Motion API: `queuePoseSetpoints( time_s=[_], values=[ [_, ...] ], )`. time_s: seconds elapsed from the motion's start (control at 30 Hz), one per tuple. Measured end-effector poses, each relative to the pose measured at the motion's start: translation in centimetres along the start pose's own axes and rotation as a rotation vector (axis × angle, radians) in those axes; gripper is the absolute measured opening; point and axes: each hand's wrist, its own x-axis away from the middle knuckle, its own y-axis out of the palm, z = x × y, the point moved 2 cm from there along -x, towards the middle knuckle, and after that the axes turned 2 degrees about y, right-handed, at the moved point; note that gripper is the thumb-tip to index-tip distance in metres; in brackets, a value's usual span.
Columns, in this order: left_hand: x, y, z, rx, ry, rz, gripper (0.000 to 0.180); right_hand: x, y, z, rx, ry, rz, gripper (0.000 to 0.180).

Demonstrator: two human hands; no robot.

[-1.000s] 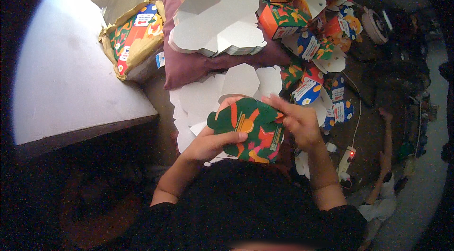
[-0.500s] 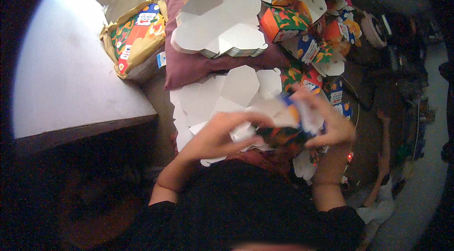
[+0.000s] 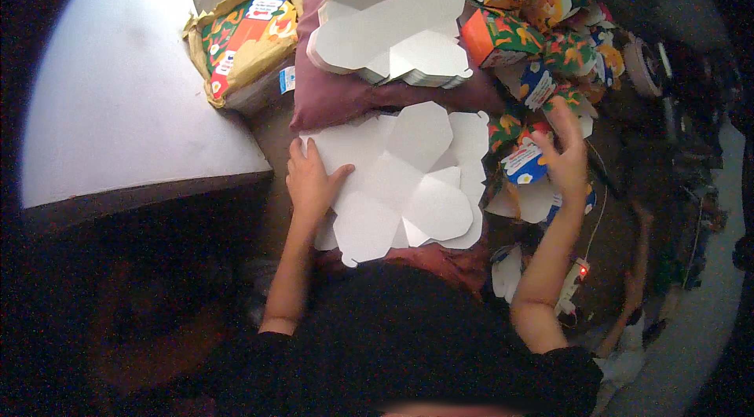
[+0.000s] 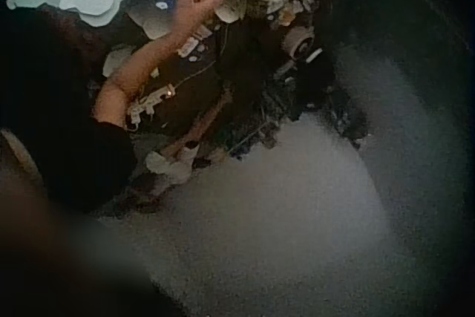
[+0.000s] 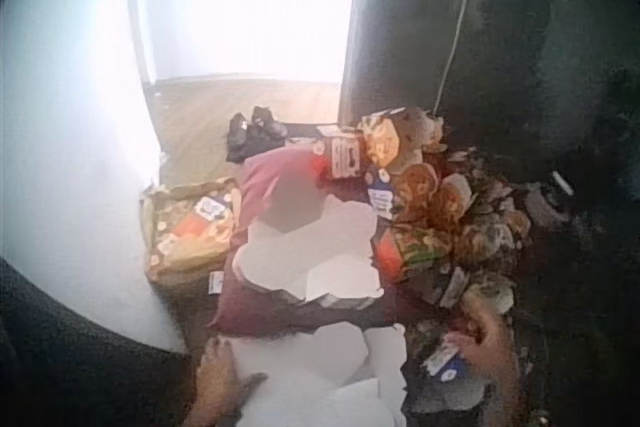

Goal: The person folds flat white paper cutouts into small colorful takeout-style boxes. They repeatedly pick a flat piece, fold along creases, tuck flaps, and place the finished box aside. The process is repeated continuously throughout the clip.

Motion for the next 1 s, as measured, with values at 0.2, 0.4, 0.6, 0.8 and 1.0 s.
queuePoseSetpoints(
  time_s=[0.2,0.4,0.6,0.8,1.0],
  values=[
    [0.7,-0.3,0.5,-0.118,0.098,0.186,0.066,6.3,8.9,-1.8,0.085,0.250,-0.312,0.041],
    [1.5,0.0,-0.3,0.597,-0.041,0.009,0.036,7.9,11.2,-1.7,0.332,0.165,-0.228,0.035],
    [0.2,-1.3,-0.1,1.106,0.094,0.144,0.032,8.0,7.6,-2.7,-0.393,0.111,-0.210,0.034],
    [-0.5,-2.9,2.2,0.961,0.187,0.312,0.041,5.2,5.1,-5.2,-0.423,-0.313,-0.390,0.023],
    [3.5,-4.6,5.6,1.101,0.746,-0.148,0.058,6.2,6.3,-9.0,-1.260,-0.155,-0.307,0.015]
  ],
)
